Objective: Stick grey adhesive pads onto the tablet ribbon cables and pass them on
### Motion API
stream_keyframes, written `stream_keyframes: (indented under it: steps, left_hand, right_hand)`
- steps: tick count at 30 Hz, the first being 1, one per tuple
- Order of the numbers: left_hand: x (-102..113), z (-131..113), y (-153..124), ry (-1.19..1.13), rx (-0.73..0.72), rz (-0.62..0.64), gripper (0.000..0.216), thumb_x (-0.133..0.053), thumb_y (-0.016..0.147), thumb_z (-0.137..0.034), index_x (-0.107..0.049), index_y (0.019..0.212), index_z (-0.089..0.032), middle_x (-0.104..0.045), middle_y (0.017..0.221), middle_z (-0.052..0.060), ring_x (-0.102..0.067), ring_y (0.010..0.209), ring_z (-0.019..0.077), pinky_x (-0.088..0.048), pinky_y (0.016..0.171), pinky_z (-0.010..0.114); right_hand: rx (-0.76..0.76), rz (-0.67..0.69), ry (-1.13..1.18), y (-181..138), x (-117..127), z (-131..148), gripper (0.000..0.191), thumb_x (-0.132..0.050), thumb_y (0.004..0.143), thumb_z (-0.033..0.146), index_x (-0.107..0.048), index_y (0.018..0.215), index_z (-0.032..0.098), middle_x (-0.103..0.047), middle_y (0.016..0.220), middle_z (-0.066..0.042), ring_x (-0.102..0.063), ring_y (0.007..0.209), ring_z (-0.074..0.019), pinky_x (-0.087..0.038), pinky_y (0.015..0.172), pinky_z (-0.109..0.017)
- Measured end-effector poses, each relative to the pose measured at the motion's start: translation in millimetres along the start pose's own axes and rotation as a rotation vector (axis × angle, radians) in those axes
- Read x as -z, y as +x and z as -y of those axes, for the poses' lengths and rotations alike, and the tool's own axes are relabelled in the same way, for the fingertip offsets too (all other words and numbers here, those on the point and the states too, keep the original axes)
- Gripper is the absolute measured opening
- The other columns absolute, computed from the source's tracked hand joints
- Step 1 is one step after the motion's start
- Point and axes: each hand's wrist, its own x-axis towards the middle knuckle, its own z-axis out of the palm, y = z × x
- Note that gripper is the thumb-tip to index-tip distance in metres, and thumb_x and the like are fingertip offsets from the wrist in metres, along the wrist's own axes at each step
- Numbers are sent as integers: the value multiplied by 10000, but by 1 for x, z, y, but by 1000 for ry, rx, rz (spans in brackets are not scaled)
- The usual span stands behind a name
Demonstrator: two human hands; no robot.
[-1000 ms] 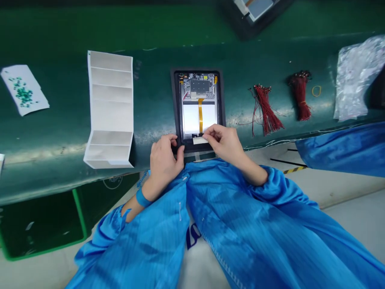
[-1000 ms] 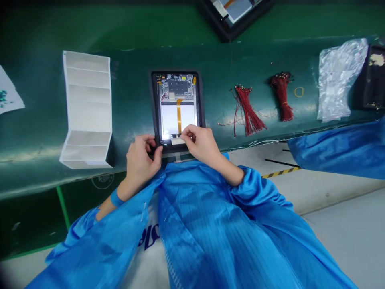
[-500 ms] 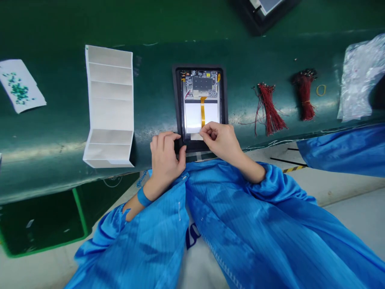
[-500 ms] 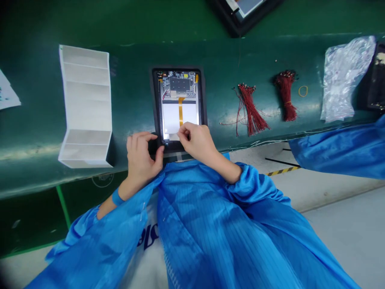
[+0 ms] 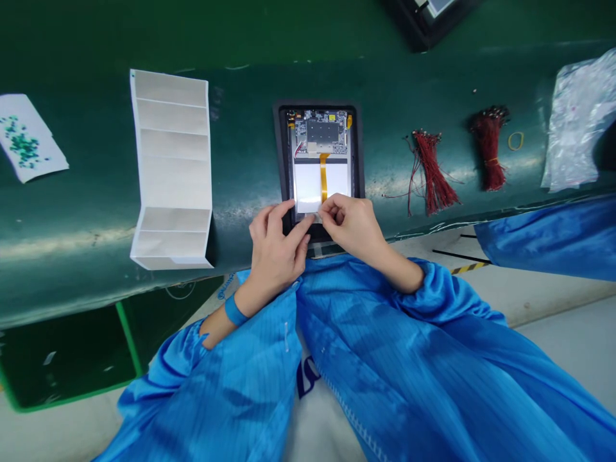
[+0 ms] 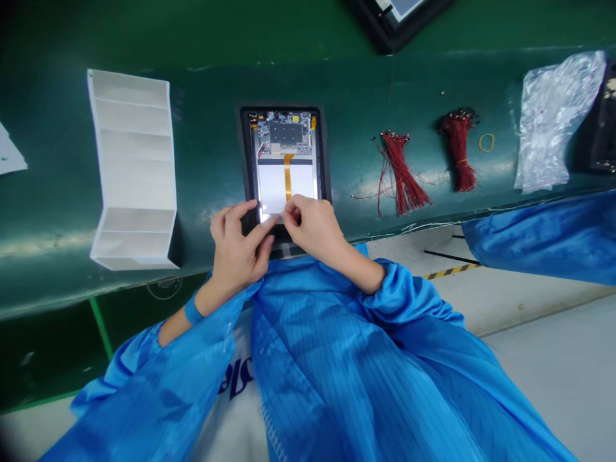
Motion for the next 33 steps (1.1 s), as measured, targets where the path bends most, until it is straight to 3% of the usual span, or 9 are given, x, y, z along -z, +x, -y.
stream_keyframes:
  steps: [5,10,14,17,20,24,29,33]
  left_hand:
    - [0,-1,2,29,-13,-4,407,-579,1047,-288,-739,1420,-265,-499,1612,175,-434,1419,400,-383,1189,622]
    - [1,4,-2,43,24,47,432,-575,1046,-327,-723,1451,-289,-467,1650,167,-412,1455,423,-342,1216,664]
    - [-3,1,-2,56,-3,2,439,-592,1046,-335,-717,1462,-276,-436,1668,190,-387,1494,438,-325,1233,657]
    - [-10,-8,3,83,-67,14,473,-623,1045,-377,-681,1506,-291,-445,1675,188,-372,1526,445,-327,1228,642]
    - [-13,-11,8,86,-128,71,514,-636,1050,-417,-633,1558,-337,-473,1681,155,-386,1536,431,-309,1234,631]
    - [0,8,-1,114,-114,73,532,-684,1023,-412,-638,1553,-409,-470,1686,130,-379,1541,445,-284,1241,669]
    - [15,33,-15,165,-138,65,571,-730,982,-380,-654,1547,-407,-477,1648,156,-377,1522,473,-328,1218,693]
    - [10,31,-7,125,-213,43,565,-768,958,-372,-680,1516,-408,-491,1634,148,-406,1503,470,-331,1220,692]
  right_hand:
    - [27,24,-140,-1,-3,3,97,-592,932,184,-627,842,198,-693,758,-16,-582,664,-150,-391,687,-298]
    - [53,70,-406,-4,-2,10,124,-527,1009,211,-647,995,180,-751,943,-90,-599,730,-192,-292,650,-328]
    - [-31,45,-540,-3,14,8,189,-641,1010,304,-642,1137,165,-769,951,-104,-568,677,-195,-201,634,-330]
    - [-39,93,-532,-2,28,-1,155,-658,1001,261,-653,1120,162,-766,911,-88,-597,715,-209,-228,648,-324]
    - [76,120,-503,-6,34,-13,176,-555,1045,216,-691,1146,169,-769,980,-85,-623,776,-208,-279,657,-324]
    - [349,138,-522,-23,32,-33,375,-464,1077,174,-766,1288,240,-741,1026,-85,-615,888,-208,-360,694,-321]
    - [464,18,-472,-37,39,-64,431,-450,1078,180,-790,1321,283,-655,885,-59,-537,811,-200,-395,692,-324]
    - [295,-195,-373,-27,71,-88,377,-428,1042,178,-770,1200,203,-630,931,-84,-583,908,-238,-490,830,-382]
